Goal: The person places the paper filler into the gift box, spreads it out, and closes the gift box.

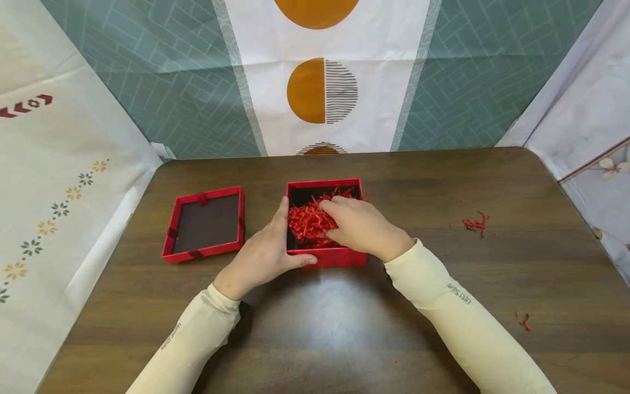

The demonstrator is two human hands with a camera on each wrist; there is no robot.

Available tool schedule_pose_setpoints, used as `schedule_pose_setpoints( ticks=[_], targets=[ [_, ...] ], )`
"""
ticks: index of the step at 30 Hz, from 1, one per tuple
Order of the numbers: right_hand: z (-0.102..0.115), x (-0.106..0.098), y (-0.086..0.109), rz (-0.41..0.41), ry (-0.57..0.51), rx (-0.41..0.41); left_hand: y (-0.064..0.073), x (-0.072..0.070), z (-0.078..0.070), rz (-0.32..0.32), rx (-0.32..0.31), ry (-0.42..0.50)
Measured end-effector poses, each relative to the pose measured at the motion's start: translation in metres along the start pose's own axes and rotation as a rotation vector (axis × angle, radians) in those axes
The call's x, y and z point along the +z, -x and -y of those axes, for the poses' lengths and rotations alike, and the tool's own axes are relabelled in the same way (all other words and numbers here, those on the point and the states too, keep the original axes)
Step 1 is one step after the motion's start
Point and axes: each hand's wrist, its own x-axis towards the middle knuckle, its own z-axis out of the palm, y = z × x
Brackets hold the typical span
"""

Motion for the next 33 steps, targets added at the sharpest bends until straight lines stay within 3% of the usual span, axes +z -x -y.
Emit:
schedule_pose_setpoints(
  ticks=[8, 16, 25, 33],
  targets=[
    [0.007, 0.01, -0.024, 0.15, 0.128, 0.045, 0.001, 0.0, 0.001, -0.002, 0.004, 0.005],
    [0.009, 0.023, -0.039, 0.251, 0.028, -0.016, 0.002, 0.001, 0.003, -0.019, 0.041, -0.007],
    [0.01, 0.022, -0.035, 0.153, 0.153, 0.022, 0.002, 0.001, 0.003, -0.005, 0.013, 0.008],
    [0.01, -0.002, -0.021, 0.087, 0.051, 0.037, 0.0, 0.001, 0.002, 0.001, 0.001, 0.019]
  ],
)
